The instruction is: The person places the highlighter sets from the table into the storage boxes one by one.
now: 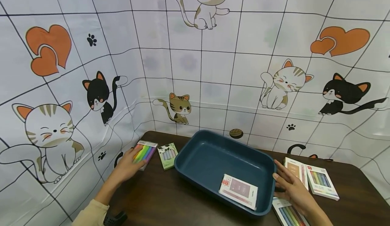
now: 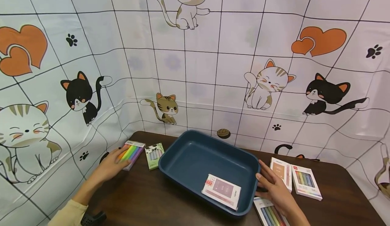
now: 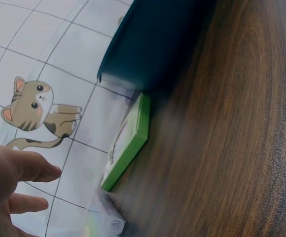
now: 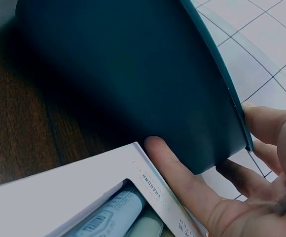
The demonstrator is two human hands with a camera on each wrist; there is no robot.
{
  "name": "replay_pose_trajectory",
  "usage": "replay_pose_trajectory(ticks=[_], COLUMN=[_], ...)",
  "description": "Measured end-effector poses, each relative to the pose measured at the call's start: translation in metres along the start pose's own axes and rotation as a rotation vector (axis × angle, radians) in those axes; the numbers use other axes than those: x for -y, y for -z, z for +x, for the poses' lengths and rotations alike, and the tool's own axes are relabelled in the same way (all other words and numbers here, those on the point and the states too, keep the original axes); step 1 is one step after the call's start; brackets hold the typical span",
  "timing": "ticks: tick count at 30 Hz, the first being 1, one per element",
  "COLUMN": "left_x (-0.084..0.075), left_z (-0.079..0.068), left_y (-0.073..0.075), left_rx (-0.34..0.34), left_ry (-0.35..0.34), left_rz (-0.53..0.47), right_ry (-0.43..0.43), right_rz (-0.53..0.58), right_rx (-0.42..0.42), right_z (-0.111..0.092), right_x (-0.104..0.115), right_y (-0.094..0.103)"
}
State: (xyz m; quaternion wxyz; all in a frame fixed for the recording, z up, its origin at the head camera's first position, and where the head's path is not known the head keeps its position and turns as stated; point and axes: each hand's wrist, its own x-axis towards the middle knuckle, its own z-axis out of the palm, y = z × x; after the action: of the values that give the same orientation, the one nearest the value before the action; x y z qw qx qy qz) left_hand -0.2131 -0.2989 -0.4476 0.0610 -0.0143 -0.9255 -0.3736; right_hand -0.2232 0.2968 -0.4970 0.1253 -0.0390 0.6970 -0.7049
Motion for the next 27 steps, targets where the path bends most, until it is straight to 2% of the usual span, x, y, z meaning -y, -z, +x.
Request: replay_pose_trajectory(ticks=[4,10,22,27], left_x=[0.006,0.015,0.036,0.039], left_z=[-0.001,0.004,0.011,0.011], left_y=[-0.002,-0.002,-0.012,-0.014], left_rx=[-0.013,-0.031,-0.033,-0.041], left_ry=[0.009,-0.013,0.062,0.064], left_rz=[0.002,0.052,0.102,0.122], right_ry=[-0.004,-0.003,-0.006,-0.004], right_rz=[0.001,0.004,-0.012,-0.015], right_rx=[-0.002,-0.006,-0.013,-0.01], right_z=[0.001,0.002,0.001,0.001], right_x=[0.0,-0.001,0.001,0.001], right_y=[0.0,0.001,0.0,0.0])
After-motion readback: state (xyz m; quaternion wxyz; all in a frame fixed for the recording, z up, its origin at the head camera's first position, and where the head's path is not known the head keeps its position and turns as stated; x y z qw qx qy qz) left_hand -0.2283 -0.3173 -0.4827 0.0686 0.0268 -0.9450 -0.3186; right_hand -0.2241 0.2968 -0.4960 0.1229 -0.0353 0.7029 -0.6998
